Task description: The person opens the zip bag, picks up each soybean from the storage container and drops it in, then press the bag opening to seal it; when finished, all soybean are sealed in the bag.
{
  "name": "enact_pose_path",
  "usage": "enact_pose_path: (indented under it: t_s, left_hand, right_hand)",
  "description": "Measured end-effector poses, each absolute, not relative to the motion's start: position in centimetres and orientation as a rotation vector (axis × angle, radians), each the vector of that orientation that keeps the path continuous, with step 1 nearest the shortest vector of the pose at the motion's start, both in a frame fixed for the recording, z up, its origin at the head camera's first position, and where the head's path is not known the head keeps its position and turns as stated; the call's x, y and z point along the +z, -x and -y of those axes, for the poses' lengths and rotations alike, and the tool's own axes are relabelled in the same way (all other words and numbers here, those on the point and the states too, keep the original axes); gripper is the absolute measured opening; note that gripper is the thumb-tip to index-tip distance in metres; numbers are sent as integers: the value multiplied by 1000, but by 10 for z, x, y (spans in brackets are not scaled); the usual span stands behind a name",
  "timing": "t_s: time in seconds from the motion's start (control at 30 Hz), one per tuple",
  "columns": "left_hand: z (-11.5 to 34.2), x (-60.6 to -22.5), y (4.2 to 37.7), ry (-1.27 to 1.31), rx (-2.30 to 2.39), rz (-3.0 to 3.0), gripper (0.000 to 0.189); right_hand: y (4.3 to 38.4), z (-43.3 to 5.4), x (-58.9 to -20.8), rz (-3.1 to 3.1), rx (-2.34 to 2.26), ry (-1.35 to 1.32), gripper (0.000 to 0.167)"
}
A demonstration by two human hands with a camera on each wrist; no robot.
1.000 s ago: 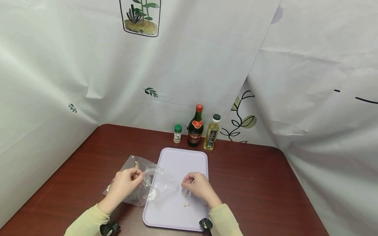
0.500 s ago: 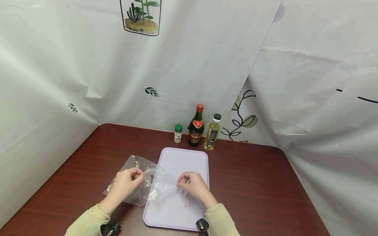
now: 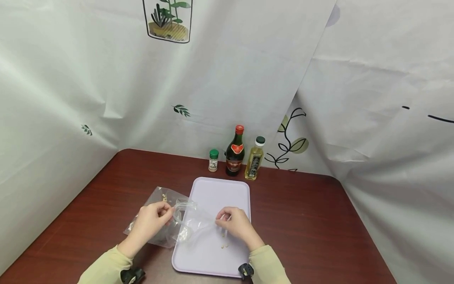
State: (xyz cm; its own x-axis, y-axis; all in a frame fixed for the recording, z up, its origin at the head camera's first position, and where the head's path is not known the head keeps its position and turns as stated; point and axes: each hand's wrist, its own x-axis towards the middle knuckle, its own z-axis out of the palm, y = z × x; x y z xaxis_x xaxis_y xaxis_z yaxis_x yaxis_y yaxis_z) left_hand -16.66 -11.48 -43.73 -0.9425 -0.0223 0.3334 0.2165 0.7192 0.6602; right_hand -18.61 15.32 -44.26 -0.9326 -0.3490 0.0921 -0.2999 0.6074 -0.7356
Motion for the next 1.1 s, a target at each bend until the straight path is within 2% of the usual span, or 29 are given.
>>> enact_pose_path:
  t_s: [1.1]
  left_hand:
    - [115,-436,165,172,-1056,2595,24]
  right_hand:
    - [185,-163,-451,-2638,-982,525,16]
